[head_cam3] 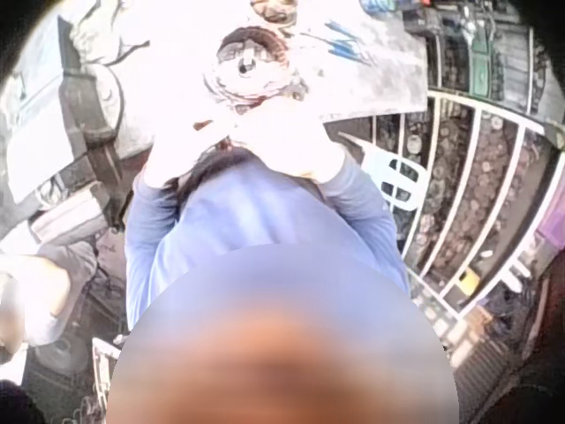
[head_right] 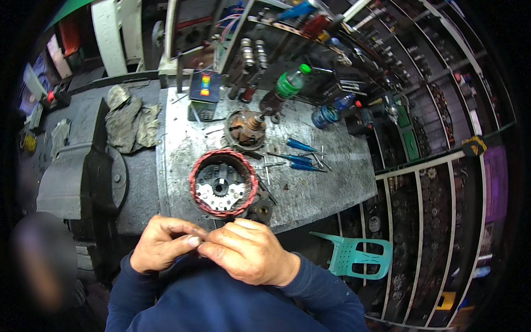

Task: The person cleans a motor housing with a cloth, then handles a stator assembly, rotating it and inspecting the windings. The person uses a screwdriver to adjust or probe inside the stator while holding it with the other hand.

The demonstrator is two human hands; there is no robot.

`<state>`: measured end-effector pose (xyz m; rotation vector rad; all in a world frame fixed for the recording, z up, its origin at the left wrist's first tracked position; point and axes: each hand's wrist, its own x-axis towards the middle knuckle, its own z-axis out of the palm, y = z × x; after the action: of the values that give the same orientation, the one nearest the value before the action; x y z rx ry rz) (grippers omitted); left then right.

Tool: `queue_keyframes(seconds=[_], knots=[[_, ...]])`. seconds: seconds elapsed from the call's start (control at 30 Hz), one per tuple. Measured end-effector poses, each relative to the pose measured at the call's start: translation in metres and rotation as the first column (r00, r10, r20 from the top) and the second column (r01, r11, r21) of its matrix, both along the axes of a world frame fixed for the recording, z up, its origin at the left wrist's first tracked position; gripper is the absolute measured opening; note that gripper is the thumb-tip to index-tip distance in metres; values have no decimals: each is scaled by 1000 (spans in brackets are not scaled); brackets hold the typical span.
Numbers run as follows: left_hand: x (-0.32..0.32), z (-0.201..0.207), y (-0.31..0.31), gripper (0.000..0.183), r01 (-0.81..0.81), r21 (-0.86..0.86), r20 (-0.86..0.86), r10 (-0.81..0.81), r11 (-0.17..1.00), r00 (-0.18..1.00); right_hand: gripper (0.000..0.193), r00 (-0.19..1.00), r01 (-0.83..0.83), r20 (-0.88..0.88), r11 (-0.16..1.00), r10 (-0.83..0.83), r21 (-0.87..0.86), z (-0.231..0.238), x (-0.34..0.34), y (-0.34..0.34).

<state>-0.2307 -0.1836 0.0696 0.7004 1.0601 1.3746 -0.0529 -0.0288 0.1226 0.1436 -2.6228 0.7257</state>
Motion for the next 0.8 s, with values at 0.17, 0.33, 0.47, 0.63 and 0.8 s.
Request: queue_keyframes(seconds=[0.17, 0.33, 0.47, 0.63, 0.8], knots=[[6, -5, 3, 20, 39, 30, -141, -35, 999, 989, 24, 996, 55, -65, 998, -57, -30, -6, 15, 8], [29, 1, 14, 15, 2, 156, -416, 63, 988, 907, 24, 986, -133, 57, 941, 158, -310, -10, 37, 65], [64, 3, 21, 14, -339, 117, -325, 359, 933, 875, 24, 790, 608, 150, 732, -594, -308, -50, 61, 207], [96, 4, 21, 18, -448, 37, -348, 432, 893, 832, 26, 600, 671, 239, 643, -764, 370, -180, 75, 337], [118, 3, 22, 19, -562, -54, -106, 555, 825, 825, 42, 659, 586, 170, 642, -733, 495, -247, 71, 365]])
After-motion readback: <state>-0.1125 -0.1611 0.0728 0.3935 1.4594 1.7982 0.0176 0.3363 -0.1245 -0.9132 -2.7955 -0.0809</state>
